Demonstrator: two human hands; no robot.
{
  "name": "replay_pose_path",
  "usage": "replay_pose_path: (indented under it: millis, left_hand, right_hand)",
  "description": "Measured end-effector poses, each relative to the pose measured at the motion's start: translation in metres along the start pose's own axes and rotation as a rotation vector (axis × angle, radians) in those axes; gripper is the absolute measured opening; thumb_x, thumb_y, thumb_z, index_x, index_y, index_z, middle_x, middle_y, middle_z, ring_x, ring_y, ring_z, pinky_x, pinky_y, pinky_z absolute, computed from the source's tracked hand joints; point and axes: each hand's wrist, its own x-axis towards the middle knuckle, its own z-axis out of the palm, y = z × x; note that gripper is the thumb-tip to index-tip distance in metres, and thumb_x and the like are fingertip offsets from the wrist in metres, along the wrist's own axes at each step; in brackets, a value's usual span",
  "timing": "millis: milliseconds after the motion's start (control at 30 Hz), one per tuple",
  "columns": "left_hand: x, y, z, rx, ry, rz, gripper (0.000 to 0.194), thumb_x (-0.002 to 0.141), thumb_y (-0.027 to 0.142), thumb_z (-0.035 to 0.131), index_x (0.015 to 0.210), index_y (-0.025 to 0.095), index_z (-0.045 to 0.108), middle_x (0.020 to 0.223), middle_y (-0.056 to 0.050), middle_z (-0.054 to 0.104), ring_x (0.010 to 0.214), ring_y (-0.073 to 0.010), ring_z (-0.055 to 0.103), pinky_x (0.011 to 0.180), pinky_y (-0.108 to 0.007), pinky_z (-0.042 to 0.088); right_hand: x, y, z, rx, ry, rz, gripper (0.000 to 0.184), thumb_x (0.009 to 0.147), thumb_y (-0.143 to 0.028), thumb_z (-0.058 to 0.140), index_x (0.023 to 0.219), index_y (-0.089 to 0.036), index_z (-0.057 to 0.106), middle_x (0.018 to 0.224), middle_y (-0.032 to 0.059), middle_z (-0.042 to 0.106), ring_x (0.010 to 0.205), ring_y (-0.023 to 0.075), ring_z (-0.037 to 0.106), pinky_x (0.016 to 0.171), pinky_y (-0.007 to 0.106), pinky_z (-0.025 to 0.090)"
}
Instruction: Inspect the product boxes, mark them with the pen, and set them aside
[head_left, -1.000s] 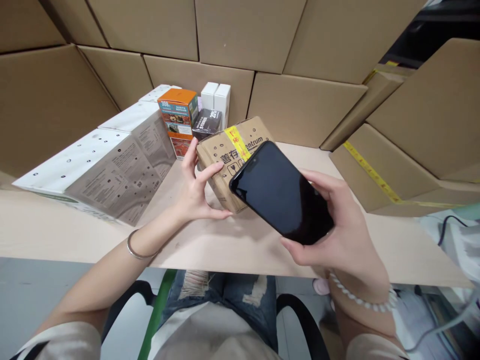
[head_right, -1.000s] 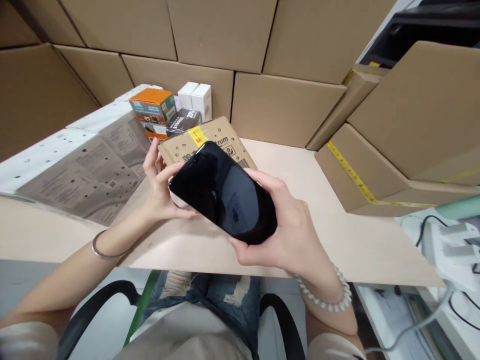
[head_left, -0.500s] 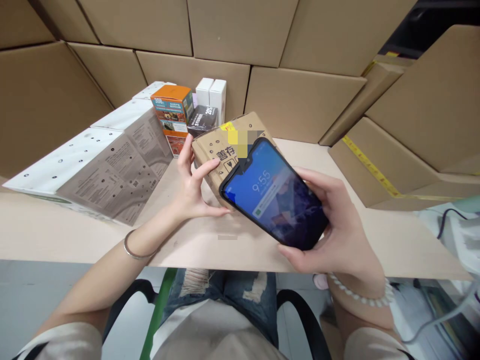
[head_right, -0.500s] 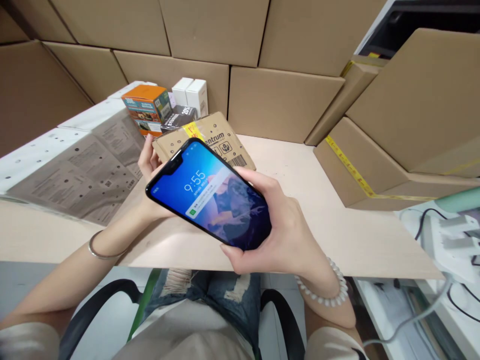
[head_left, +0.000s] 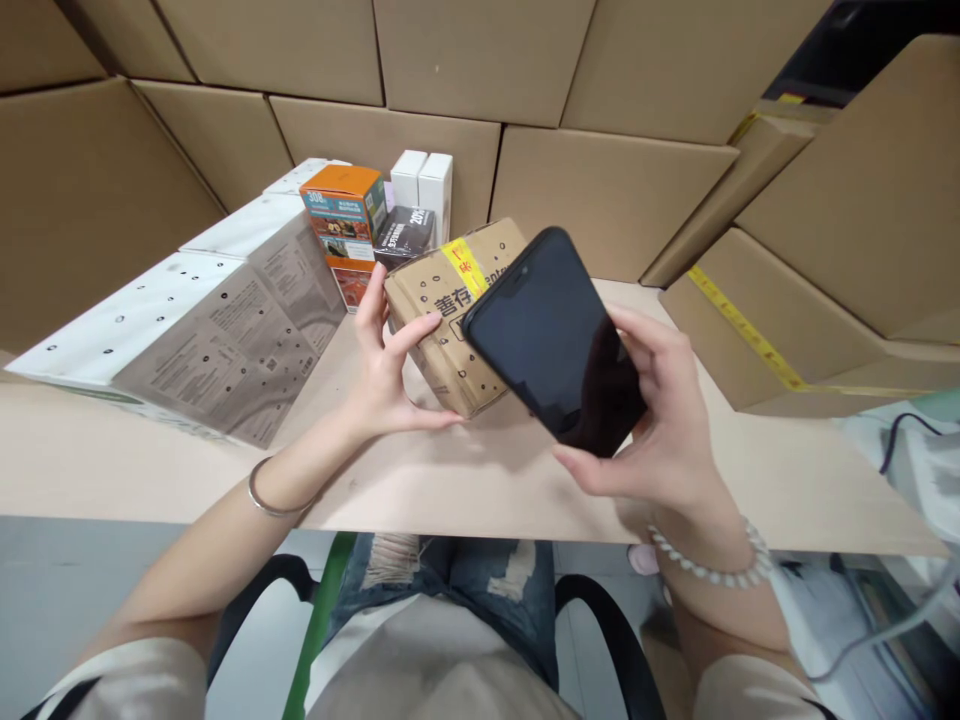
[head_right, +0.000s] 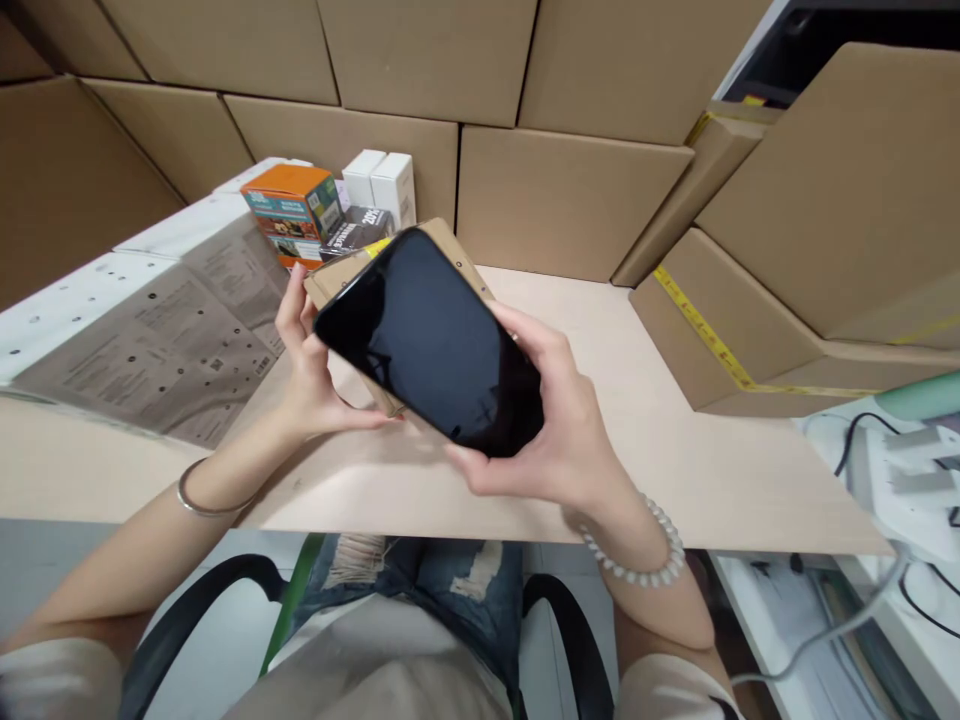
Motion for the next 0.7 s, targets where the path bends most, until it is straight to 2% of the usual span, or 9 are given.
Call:
replay_pose_path:
  millis: [100, 200, 300, 400, 533, 600, 700]
  left_hand:
    - [0.005, 0.014, -0.007, 0.003, 0.041, 0.138, 0.127, 0.057, 0.095, 0.086, 0.162, 0.043, 0.037, 0.184, -0.01, 0.002, 0.173, -0.0519, 0.016, 0.136, -0.074, 0.029]
    - [0.007, 0.039, -0.015, 0.056, -0.015, 0.03, 0.124, 0.061, 0.079, 0.096, 0.161, 0.04, 0.034, 0.183, -0.015, 0.001, 0.172, -0.0536, 0.013, 0.136, -0.075, 0.028]
    - [0.005, 0.063, -0.021, 0.11, -0.049, -0.108, 0.125, 0.057, 0.067, 0.102, 0.157, 0.039, 0.032, 0.182, -0.018, -0.002, 0.171, -0.0557, 0.013, 0.133, -0.076, 0.031]
    - [0.003, 0.08, -0.027, 0.143, -0.057, -0.195, 0.126, 0.054, 0.065, 0.104, 0.153, 0.037, 0.032, 0.181, -0.02, 0.001, 0.17, -0.057, 0.015, 0.132, -0.079, 0.031]
    - [0.004, 0.094, -0.039, 0.205, -0.033, -0.193, 0.116, 0.061, 0.069, 0.101, 0.149, 0.032, 0.036, 0.18, -0.023, 0.007, 0.171, -0.0547, 0.013, 0.133, -0.08, 0.029]
    - [0.006, 0.098, -0.045, 0.259, -0.028, -0.164, 0.104, 0.068, 0.073, 0.096, 0.145, 0.03, 0.041, 0.18, -0.024, 0.017, 0.171, -0.0543, 0.016, 0.133, -0.082, 0.028]
    - [0.008, 0.1, -0.05, 0.326, -0.066, -0.089, 0.083, 0.076, 0.079, 0.087, 0.132, 0.028, 0.053, 0.16, -0.023, 0.052, 0.165, -0.0571, 0.032, 0.132, -0.088, 0.014]
  right_hand:
    - [0.007, 0.03, 0.0, 0.052, 0.064, 0.052, 0.094, 0.077, -0.054, 0.09, 0.16, -0.034, 0.05, 0.161, 0.0091, 0.061, 0.151, 0.0378, 0.061, 0.125, 0.057, 0.053]
    - [0.015, 0.065, -0.002, -0.01, 0.128, 0.26, 0.085, 0.084, -0.061, 0.082, 0.157, -0.035, 0.048, 0.159, 0.0107, 0.063, 0.15, 0.0368, 0.061, 0.124, 0.058, 0.052]
    - [0.021, 0.09, -0.002, -0.053, 0.204, 0.473, 0.081, 0.079, -0.057, 0.08, 0.15, -0.03, 0.052, 0.156, 0.0141, 0.064, 0.148, 0.0381, 0.062, 0.123, 0.059, 0.052]
    - [0.025, 0.102, 0.005, -0.016, 0.205, 0.665, 0.076, 0.073, -0.052, 0.078, 0.14, -0.026, 0.055, 0.147, 0.0163, 0.07, 0.141, 0.0383, 0.067, 0.119, 0.059, 0.056]
    - [0.023, 0.104, 0.023, -0.023, 0.142, 0.768, 0.08, 0.066, -0.049, 0.081, 0.137, -0.023, 0.056, 0.145, 0.0183, 0.071, 0.138, 0.0387, 0.068, 0.121, 0.06, 0.053]
    - [0.02, 0.103, 0.033, -0.047, 0.1, 0.8, 0.081, 0.065, -0.049, 0.082, 0.137, -0.024, 0.056, 0.146, 0.0186, 0.07, 0.138, 0.0396, 0.068, 0.121, 0.061, 0.052]
    - [0.018, 0.098, 0.046, -0.062, 0.042, 0.847, 0.08, 0.063, -0.047, 0.083, 0.136, -0.026, 0.056, 0.143, 0.0173, 0.072, 0.135, 0.0401, 0.07, 0.119, 0.062, 0.053]
